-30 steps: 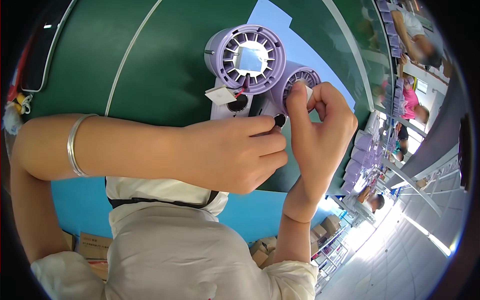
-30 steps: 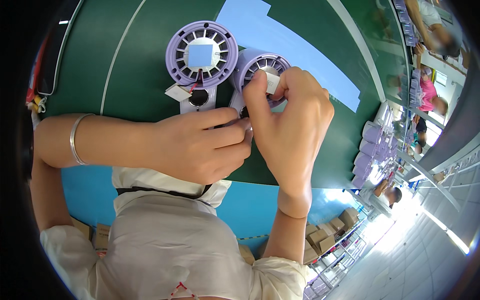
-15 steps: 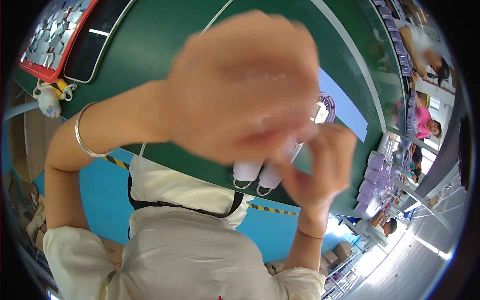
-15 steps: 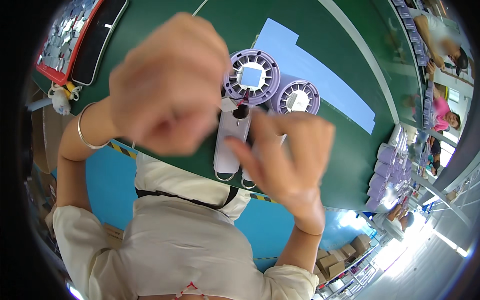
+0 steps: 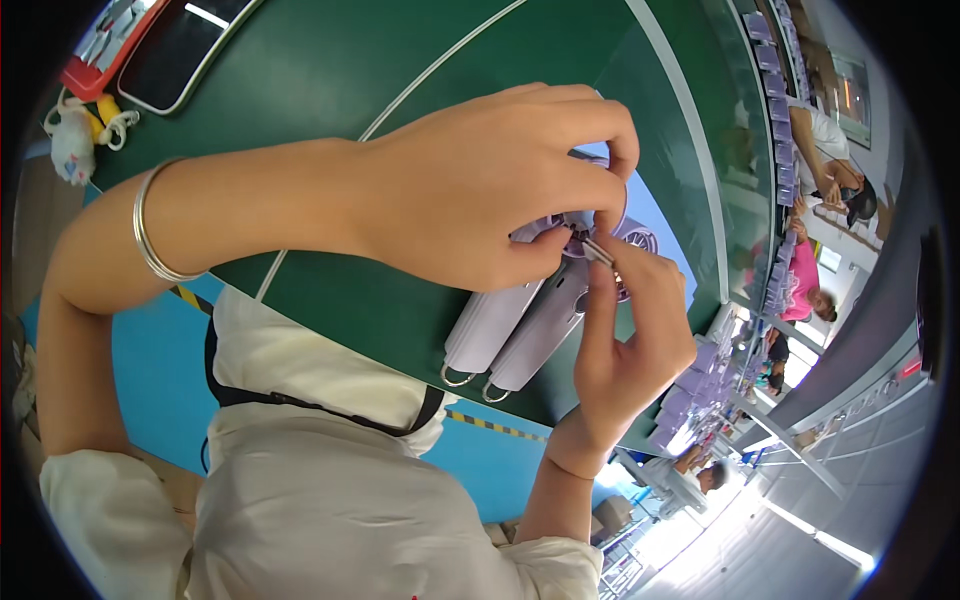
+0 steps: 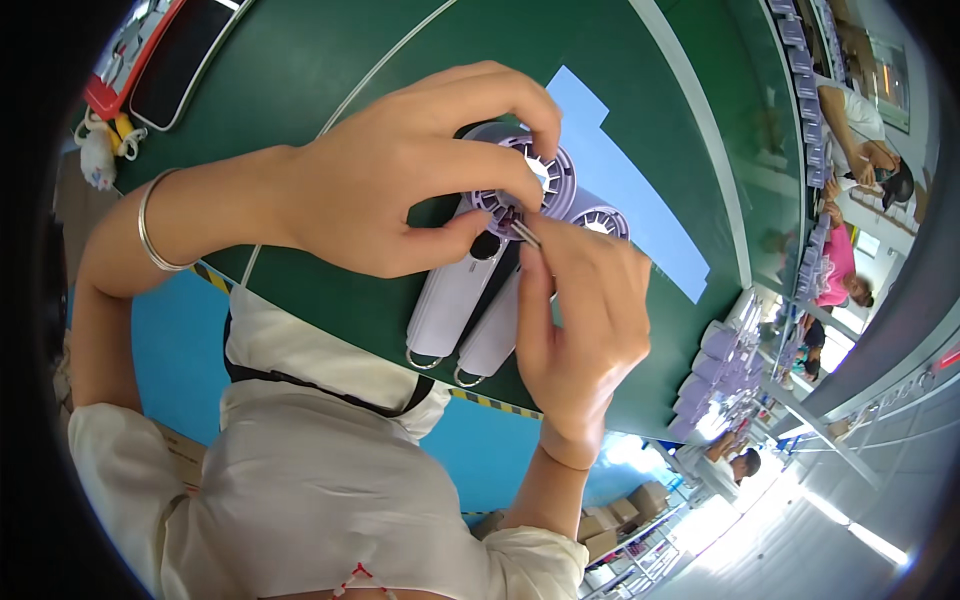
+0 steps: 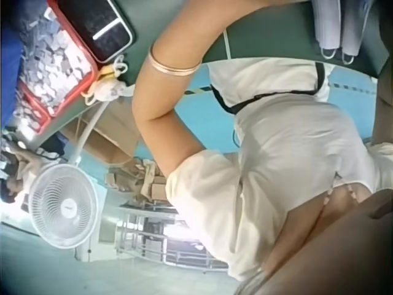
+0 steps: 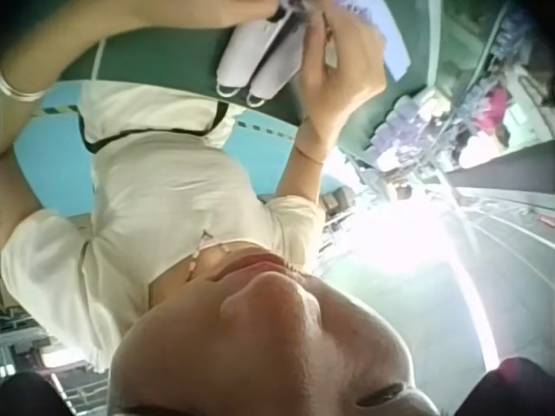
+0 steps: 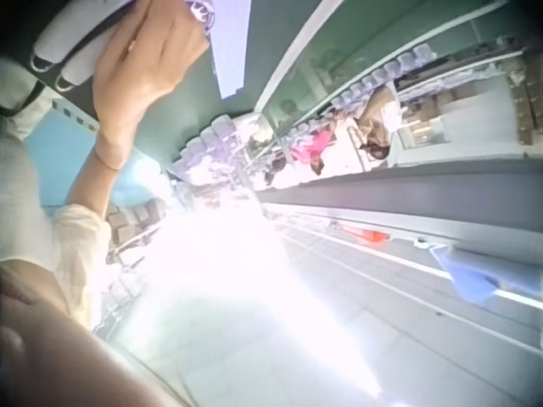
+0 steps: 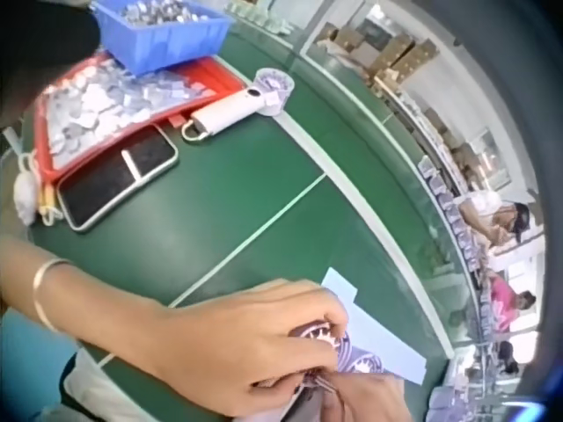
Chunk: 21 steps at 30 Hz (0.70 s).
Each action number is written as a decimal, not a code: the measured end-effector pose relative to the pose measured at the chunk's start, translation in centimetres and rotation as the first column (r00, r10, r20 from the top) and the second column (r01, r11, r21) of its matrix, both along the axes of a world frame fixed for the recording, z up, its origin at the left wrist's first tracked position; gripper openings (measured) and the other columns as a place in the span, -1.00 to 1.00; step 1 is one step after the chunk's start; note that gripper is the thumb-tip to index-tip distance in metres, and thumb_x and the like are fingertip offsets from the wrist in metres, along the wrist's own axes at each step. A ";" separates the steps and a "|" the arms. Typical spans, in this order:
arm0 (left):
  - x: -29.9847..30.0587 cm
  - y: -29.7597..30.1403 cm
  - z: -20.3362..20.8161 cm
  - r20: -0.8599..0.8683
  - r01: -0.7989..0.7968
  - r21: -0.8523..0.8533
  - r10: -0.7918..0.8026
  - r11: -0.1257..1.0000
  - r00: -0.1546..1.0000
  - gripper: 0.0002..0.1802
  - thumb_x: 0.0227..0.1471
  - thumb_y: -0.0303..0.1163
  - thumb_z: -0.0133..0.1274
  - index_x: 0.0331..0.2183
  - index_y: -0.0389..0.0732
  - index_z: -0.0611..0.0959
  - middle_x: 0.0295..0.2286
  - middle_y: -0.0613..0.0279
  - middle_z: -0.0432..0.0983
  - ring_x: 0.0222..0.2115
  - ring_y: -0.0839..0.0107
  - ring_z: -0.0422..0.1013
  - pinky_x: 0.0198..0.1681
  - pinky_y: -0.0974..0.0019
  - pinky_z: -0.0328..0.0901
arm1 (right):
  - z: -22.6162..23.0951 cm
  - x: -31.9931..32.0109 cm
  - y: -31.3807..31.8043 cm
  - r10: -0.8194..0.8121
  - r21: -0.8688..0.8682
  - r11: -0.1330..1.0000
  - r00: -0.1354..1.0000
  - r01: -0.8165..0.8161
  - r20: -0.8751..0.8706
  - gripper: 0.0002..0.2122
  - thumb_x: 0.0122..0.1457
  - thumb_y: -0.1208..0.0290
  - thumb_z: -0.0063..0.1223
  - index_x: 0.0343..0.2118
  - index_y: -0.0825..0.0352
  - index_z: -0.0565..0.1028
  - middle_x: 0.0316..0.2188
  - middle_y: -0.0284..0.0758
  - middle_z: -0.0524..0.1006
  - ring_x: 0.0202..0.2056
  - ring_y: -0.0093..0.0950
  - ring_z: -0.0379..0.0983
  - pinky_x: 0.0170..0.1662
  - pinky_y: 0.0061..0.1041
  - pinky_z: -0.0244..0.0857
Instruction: Assembling portable handheld fans on a production line.
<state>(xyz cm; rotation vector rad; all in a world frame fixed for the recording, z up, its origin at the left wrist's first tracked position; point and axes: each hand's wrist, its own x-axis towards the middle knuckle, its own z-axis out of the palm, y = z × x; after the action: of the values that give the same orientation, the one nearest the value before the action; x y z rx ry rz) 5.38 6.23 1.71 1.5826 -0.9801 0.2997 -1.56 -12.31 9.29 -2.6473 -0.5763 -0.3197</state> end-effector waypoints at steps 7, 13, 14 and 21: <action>0.0 -0.7 -1.0 0.032 -0.071 -0.020 0.071 0.997 0.997 -0.91 -0.17 -0.48 0.22 -0.50 -0.23 0.63 -0.17 0.14 0.42 -0.13 0.18 0.37 -0.07 0.21 0.31 | 0.0 1.2 -0.5 0.123 -0.072 0.991 0.987 -0.116 0.101 -0.82 -0.01 0.74 0.22 -0.30 0.48 0.60 -0.38 -0.22 0.63 -0.38 -0.34 0.51 -0.25 -0.47 0.33; -0.3 -1.3 -1.2 -0.015 -0.027 -0.055 0.026 0.998 1.000 -0.90 -0.14 -0.50 0.21 -0.58 -0.24 0.60 -0.18 0.10 0.45 -0.09 0.17 0.36 -0.03 0.19 0.30 | -0.5 1.9 -1.2 0.185 -0.013 0.983 0.965 -0.186 0.184 -0.78 -0.19 0.65 0.36 -0.39 0.38 0.63 -0.45 -0.32 0.60 -0.42 -0.40 0.47 -0.25 -0.42 0.28; -0.4 -1.3 -1.3 -0.010 -0.032 -0.058 0.031 0.998 0.999 -0.89 -0.14 -0.50 0.22 -0.59 -0.25 0.59 -0.18 0.10 0.46 -0.07 0.16 0.36 -0.01 0.19 0.29 | -0.6 2.1 -1.3 0.209 -0.023 0.978 0.958 -0.208 0.195 -0.77 -0.21 0.64 0.37 -0.40 0.38 0.63 -0.46 -0.33 0.59 -0.43 -0.40 0.47 -0.25 -0.41 0.27; -0.5 -1.4 -1.3 0.002 -0.045 -0.058 0.045 0.997 0.999 -0.91 -0.13 -0.47 0.24 -0.53 -0.24 0.64 -0.16 0.09 0.46 -0.06 0.15 0.36 0.00 0.19 0.30 | -0.9 2.6 -1.4 0.276 -0.039 0.960 0.913 -0.277 0.300 -0.73 -0.26 0.60 0.39 -0.38 0.37 0.64 -0.49 -0.35 0.55 -0.44 -0.39 0.46 -0.30 -0.39 0.27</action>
<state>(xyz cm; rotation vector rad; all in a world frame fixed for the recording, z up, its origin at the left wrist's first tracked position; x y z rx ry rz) 4.83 4.84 0.39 1.5530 -0.9312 0.3593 1.07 -13.74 8.38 -2.4817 -1.0351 -0.6440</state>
